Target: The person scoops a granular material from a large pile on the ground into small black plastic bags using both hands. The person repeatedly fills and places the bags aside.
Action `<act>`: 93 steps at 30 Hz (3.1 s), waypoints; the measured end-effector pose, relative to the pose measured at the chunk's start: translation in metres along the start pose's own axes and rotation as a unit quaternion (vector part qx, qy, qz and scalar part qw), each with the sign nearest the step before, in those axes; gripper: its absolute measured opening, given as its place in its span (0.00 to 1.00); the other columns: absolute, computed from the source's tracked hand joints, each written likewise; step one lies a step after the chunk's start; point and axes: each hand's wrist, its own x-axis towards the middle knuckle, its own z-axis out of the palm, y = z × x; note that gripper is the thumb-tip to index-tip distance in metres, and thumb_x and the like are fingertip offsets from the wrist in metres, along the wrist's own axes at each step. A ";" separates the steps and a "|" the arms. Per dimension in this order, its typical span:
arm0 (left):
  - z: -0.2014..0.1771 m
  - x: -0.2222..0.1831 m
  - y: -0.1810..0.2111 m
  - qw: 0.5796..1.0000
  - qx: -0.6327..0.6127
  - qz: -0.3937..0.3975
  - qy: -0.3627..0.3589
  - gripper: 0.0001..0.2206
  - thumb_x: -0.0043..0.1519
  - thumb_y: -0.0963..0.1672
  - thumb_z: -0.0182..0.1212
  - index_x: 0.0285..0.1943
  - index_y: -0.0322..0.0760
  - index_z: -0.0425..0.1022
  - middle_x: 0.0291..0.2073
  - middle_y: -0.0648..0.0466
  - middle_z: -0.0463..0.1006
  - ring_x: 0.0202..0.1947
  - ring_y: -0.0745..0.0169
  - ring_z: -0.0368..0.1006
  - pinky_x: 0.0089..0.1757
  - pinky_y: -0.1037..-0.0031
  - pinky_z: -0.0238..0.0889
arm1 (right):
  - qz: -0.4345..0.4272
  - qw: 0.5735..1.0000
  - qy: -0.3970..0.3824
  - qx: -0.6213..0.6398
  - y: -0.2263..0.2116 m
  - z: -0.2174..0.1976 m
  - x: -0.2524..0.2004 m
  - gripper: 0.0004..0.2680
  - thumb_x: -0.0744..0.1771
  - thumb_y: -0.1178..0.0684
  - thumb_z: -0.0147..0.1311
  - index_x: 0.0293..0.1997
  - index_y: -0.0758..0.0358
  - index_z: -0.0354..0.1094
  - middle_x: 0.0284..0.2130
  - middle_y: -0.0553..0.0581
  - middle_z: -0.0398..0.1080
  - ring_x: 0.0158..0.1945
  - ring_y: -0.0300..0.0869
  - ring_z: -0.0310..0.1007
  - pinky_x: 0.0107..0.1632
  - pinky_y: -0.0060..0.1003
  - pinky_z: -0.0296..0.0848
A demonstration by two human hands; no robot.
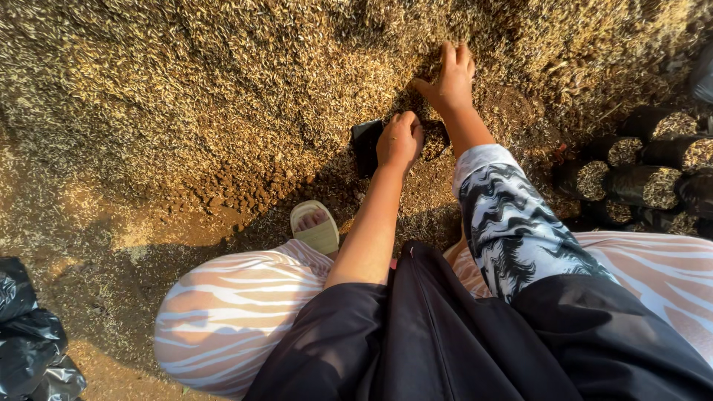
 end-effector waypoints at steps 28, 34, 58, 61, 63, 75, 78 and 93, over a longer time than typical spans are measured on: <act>-0.017 -0.011 0.015 0.964 0.055 -0.172 -0.195 0.16 0.67 0.52 0.54 0.53 0.40 0.79 0.45 0.49 0.82 0.43 0.56 0.80 0.44 0.65 0.74 | -0.035 0.977 -0.210 -0.012 -0.021 -0.070 -0.117 0.18 0.64 0.60 0.56 0.60 0.54 0.70 0.49 0.60 0.75 0.49 0.51 0.77 0.52 0.44 0.75; -0.016 -0.016 0.013 0.980 0.029 -0.134 -0.146 0.13 0.64 0.49 0.54 0.53 0.44 0.76 0.46 0.53 0.82 0.44 0.57 0.79 0.43 0.64 0.73 | -0.158 0.966 -0.082 -0.189 -0.008 -0.036 -0.167 0.26 0.64 0.68 0.41 0.74 0.58 0.55 0.73 0.59 0.53 0.75 0.52 0.51 0.75 0.50 0.48; 0.006 -0.012 0.009 0.998 -0.054 -0.020 0.038 0.11 0.62 0.50 0.64 0.50 0.49 0.78 0.46 0.52 0.76 0.38 0.56 0.76 0.38 0.66 0.72 | 0.098 0.980 -0.009 0.173 0.039 -0.005 -0.113 0.12 0.66 0.47 0.62 0.54 0.52 0.74 0.47 0.59 0.70 0.48 0.48 0.74 0.52 0.44 0.74; 0.017 -0.005 0.008 0.998 -0.039 -0.030 0.039 0.08 0.62 0.48 0.64 0.45 0.45 0.75 0.46 0.53 0.76 0.37 0.56 0.78 0.38 0.66 0.73 | 0.033 0.994 0.058 0.083 0.047 0.007 -0.108 0.11 0.64 0.51 0.65 0.50 0.55 0.76 0.43 0.60 0.72 0.43 0.51 0.74 0.48 0.47 0.74; 0.021 -0.005 0.008 0.997 -0.035 -0.021 0.058 0.07 0.61 0.46 0.65 0.41 0.43 0.73 0.47 0.53 0.76 0.38 0.56 0.78 0.37 0.66 0.74 | -0.001 0.994 0.065 0.083 0.052 0.015 -0.109 0.09 0.64 0.53 0.64 0.48 0.56 0.76 0.43 0.59 0.72 0.44 0.51 0.75 0.48 0.45 0.75; -0.040 -0.019 0.028 0.975 0.004 -0.150 -0.163 0.15 0.63 0.53 0.61 0.34 0.41 0.68 0.29 0.54 0.72 0.27 0.64 0.69 0.29 0.74 0.61 | 0.144 0.961 -0.234 0.003 0.037 -0.043 -0.093 0.16 0.68 0.41 0.61 0.43 0.69 0.74 0.37 0.63 0.78 0.37 0.46 0.78 0.44 0.41 0.77; -0.040 -0.013 0.026 0.937 0.057 -0.178 -0.294 0.25 0.68 0.58 0.53 0.28 0.38 0.71 0.23 0.55 0.69 0.24 0.64 0.67 0.28 0.74 0.59 | 0.195 0.931 -0.307 0.039 0.035 -0.049 -0.099 0.18 0.67 0.39 0.61 0.38 0.71 0.76 0.30 0.61 0.79 0.30 0.43 0.80 0.40 0.37 0.79; -0.023 -0.015 0.028 0.956 0.092 -0.152 -0.234 0.23 0.67 0.58 0.51 0.44 0.37 0.79 0.35 0.53 0.80 0.34 0.60 0.78 0.36 0.65 0.71 | 0.204 0.939 -0.266 0.078 0.032 -0.049 -0.092 0.15 0.66 0.45 0.63 0.49 0.68 0.70 0.35 0.60 0.77 0.34 0.43 0.79 0.39 0.38 0.79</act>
